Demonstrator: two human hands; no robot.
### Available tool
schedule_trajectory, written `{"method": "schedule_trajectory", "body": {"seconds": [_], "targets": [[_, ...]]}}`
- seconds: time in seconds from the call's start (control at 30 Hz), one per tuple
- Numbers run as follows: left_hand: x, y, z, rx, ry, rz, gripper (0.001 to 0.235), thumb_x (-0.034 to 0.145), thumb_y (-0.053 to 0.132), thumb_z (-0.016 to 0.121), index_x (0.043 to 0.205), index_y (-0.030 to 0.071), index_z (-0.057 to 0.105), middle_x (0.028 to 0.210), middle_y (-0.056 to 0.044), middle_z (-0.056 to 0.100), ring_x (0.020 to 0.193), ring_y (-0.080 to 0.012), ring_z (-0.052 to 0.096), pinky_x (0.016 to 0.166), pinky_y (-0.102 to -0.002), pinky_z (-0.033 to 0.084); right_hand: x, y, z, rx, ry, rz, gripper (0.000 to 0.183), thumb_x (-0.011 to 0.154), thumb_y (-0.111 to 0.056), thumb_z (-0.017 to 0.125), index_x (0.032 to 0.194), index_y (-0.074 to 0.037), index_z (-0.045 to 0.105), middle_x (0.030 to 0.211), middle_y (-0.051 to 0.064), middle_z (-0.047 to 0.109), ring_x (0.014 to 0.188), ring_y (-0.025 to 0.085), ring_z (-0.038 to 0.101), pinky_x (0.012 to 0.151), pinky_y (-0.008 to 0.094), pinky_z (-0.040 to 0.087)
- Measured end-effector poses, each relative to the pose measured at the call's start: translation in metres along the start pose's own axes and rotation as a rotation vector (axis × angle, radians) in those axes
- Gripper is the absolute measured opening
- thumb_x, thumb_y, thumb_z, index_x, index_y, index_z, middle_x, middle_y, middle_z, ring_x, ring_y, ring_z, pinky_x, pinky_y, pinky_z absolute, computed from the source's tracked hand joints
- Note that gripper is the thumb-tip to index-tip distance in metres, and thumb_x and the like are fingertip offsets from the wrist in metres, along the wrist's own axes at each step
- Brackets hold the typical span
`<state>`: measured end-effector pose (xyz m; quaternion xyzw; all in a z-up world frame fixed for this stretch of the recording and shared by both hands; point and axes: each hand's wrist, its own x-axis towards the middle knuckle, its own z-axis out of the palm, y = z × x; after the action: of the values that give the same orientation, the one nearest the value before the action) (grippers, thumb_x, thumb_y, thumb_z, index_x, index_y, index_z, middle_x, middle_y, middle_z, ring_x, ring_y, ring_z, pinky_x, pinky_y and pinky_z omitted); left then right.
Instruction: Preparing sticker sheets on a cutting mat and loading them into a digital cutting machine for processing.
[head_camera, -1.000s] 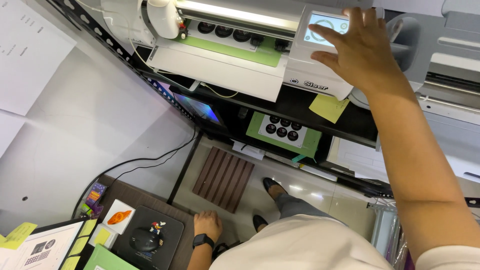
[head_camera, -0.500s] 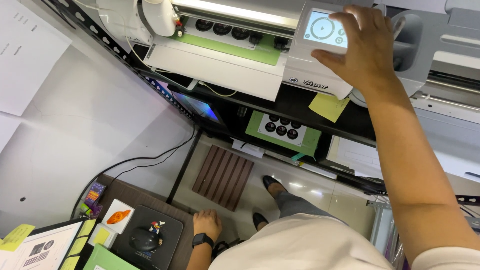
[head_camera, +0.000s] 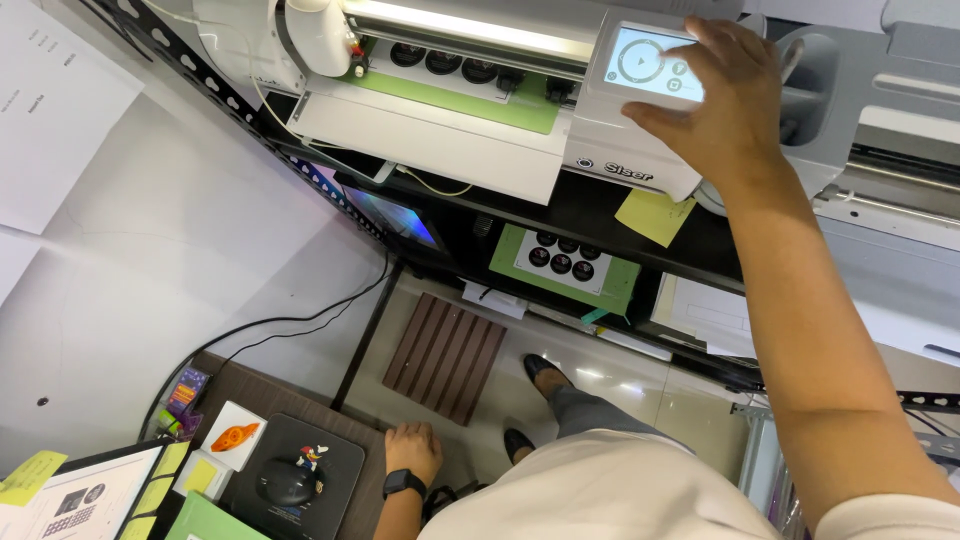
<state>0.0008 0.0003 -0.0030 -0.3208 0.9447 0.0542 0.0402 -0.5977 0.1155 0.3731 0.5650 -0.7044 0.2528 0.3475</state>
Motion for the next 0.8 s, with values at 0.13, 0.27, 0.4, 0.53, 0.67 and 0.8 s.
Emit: {"method": "schedule_trajectory", "body": {"seconds": [0.13,0.27,0.4,0.53,0.67,0.8], "targets": [[-0.001,0.0,-0.001,-0.001,0.028,0.017,0.013,0.081,0.021,0.062,0.068,0.016,0.06,0.066,-0.002,0.058,0.069,-0.0286,0.056,0.07,-0.045,0.042,0.004,-0.007,-0.008,-0.039,-0.073,0.035,0.055,0.093,-0.041,0.1,0.132,-0.009,0.079,0.139,0.017,0.064,0.123,0.042,0.059,0.103,0.063,0.041],[0.0,0.0,0.001,0.009,-0.011,-0.006,0.011,0.082,0.023,0.061,0.075,0.016,0.064,0.071,-0.002,0.063,0.074,-0.0293,0.058,0.073,-0.046,0.044,0.007,-0.013,-0.015,-0.04,-0.118,0.027,0.047,0.097,-0.038,0.096,0.133,-0.013,0.081,0.139,0.019,0.063,0.124,0.042,0.056,0.103,0.06,0.041],[0.0,0.0,-0.001,0.012,0.053,0.02,0.013,0.08,0.019,0.061,0.067,0.017,0.058,0.064,-0.001,0.057,0.065,-0.0267,0.055,0.067,-0.043,0.04,0.012,-0.016,-0.018,-0.079,-0.202,0.082,0.063,0.099,-0.044,0.089,0.147,-0.011,0.065,0.139,0.021,0.062,0.123,0.042,0.055,0.099,0.062,0.038],[0.0,-0.001,0.003,0.005,0.06,0.022,0.013,0.08,0.021,0.063,0.068,0.017,0.058,0.065,-0.001,0.058,0.069,-0.0268,0.055,0.067,-0.043,0.039,0.015,-0.021,-0.021,-0.174,-0.312,0.183,0.11,0.102,-0.057,0.084,0.172,-0.014,0.011,0.144,0.025,0.063,0.126,0.044,0.055,0.108,0.057,0.04],[-0.001,0.0,0.002,-0.015,0.102,0.018,0.012,0.077,0.02,0.061,0.066,0.016,0.061,0.067,-0.003,0.061,0.071,-0.0291,0.056,0.068,-0.045,0.04,0.014,-0.019,-0.019,-0.158,-0.297,0.175,0.105,0.1,-0.055,0.085,0.17,-0.008,0.022,0.138,0.025,0.061,0.125,0.046,0.055,0.106,0.056,0.04],[-0.002,0.003,-0.003,-0.021,0.09,0.011,0.011,0.079,0.02,0.061,0.069,0.016,0.066,0.069,-0.002,0.064,0.069,-0.0268,0.059,0.072,-0.043,0.042,0.017,-0.023,-0.022,-0.143,-0.252,0.145,0.104,0.098,-0.051,0.09,0.168,-0.003,0.03,0.134,0.025,0.064,0.12,0.042,0.058,0.102,0.053,0.043]]}}
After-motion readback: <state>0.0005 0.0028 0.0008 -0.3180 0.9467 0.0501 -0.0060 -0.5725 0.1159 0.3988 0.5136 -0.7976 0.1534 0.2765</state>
